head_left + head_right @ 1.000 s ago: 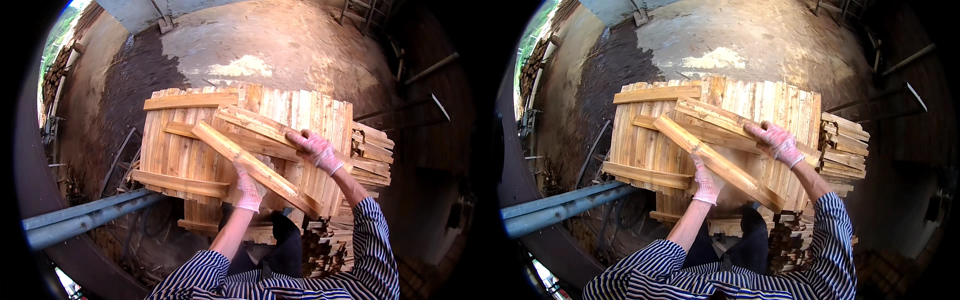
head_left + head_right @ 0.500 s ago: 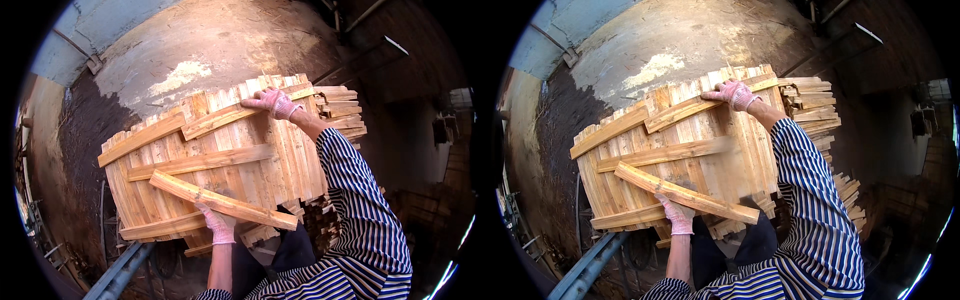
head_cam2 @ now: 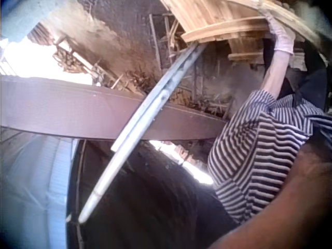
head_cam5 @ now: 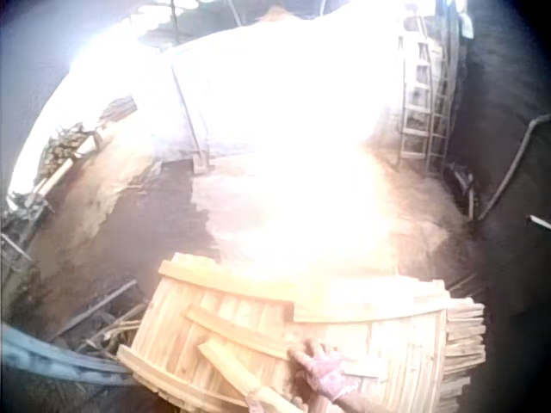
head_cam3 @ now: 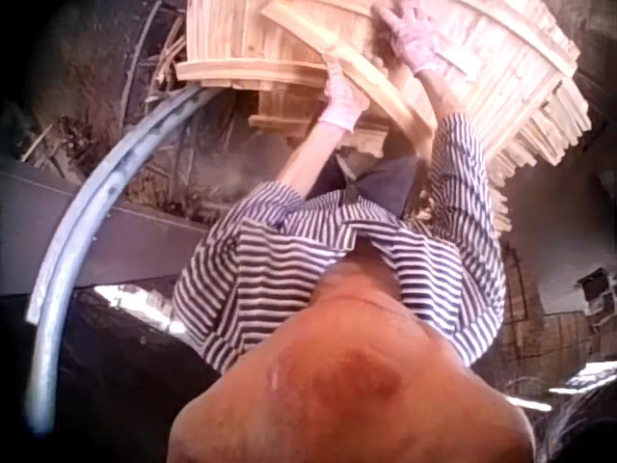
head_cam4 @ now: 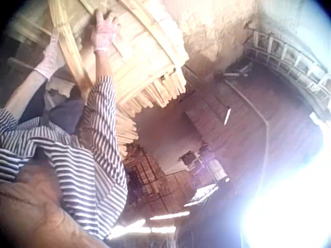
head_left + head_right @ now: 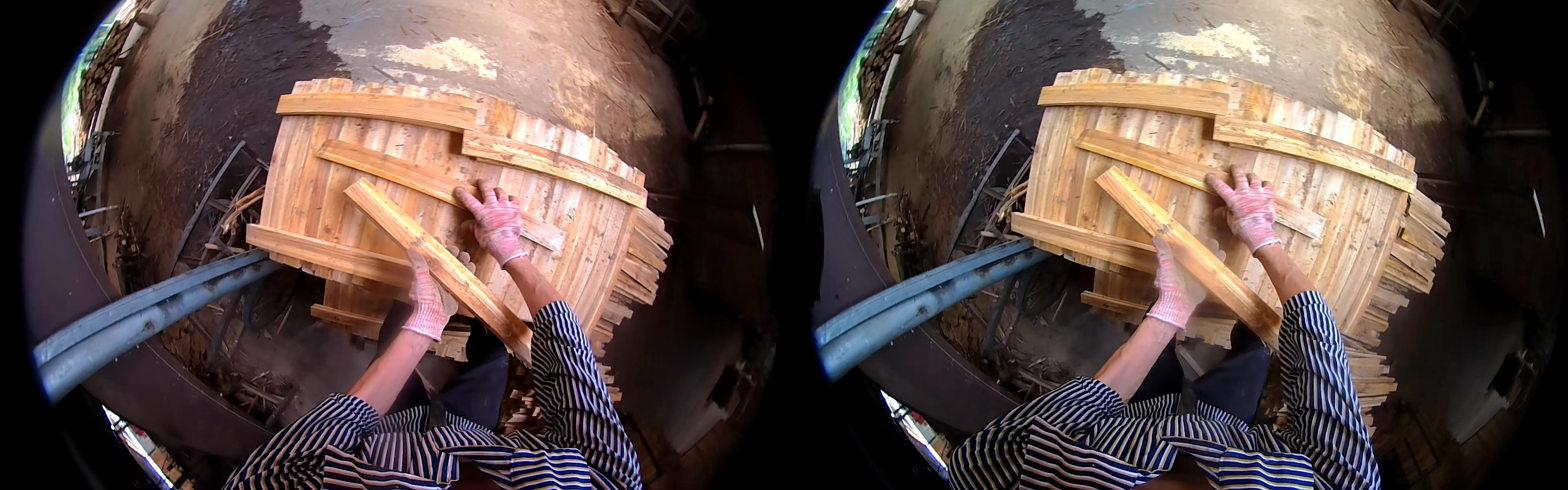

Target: The person repeatedly picks up wooden planks from a large pile and stacks them onto a wooden pallet. They arrange the planks in alternating layers to build a stable stack, occasionally adjusting the alignment of the wood. The task is performed by hand using pink gloves in a workshop environment.

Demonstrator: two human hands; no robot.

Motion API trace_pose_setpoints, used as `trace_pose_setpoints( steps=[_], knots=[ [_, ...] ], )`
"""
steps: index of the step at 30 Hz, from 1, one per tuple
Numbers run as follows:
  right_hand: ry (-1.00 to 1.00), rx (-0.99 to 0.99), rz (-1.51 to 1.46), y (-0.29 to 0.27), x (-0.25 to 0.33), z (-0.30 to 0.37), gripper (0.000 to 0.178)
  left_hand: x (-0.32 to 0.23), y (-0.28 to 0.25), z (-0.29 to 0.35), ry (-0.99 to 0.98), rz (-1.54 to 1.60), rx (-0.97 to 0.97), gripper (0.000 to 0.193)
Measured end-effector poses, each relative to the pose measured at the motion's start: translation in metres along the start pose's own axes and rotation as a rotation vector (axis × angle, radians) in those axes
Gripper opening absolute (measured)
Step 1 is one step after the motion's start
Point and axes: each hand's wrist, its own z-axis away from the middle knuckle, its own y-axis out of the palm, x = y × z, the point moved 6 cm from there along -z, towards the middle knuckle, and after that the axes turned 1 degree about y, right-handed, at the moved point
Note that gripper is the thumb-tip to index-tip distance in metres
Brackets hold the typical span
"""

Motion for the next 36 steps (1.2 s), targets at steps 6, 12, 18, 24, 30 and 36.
trace_pose_setpoints(
  steps=[6, 12, 18, 24, 30, 36],
  knots=[
    [-0.022, 0.221, -0.514, -0.029, 0.026, 0.025, 0.056, -0.088, -0.039, -0.021, 0.011, -0.032, -0.073, 0.093],
    [0.065, 0.433, -0.617, -0.063, 0.084, 0.088, 0.08, -0.115, -0.009, -0.042, 0.007, 0.044, 0.05, 0.093],
    [0.218, 0.22, -0.878, -0.046, 0.082, 0.07, 0.096, -0.077, 0.011, -0.029, 0.118, -0.061, 0.087, 0.102],
    [0.367, 0.304, -0.69, -0.067, 0.042, 0.11, 0.083, -0.147, -0.067, -0.034, 0.258, -2.154, 0.414, 0.095],
    [0.198, 0.214, -0.329, -0.043, 0.003, 0.203, 0.079, -0.232, -0.079, -0.037, 0.556, -2.861, 0.472, 0.082],
    [0.01, 0.09, -0.159, -0.006, -0.024, 0.244, 0.076, -0.229, -0.069, -0.053, 0.52, -2.87, 0.432, 0.078]
  ],
)
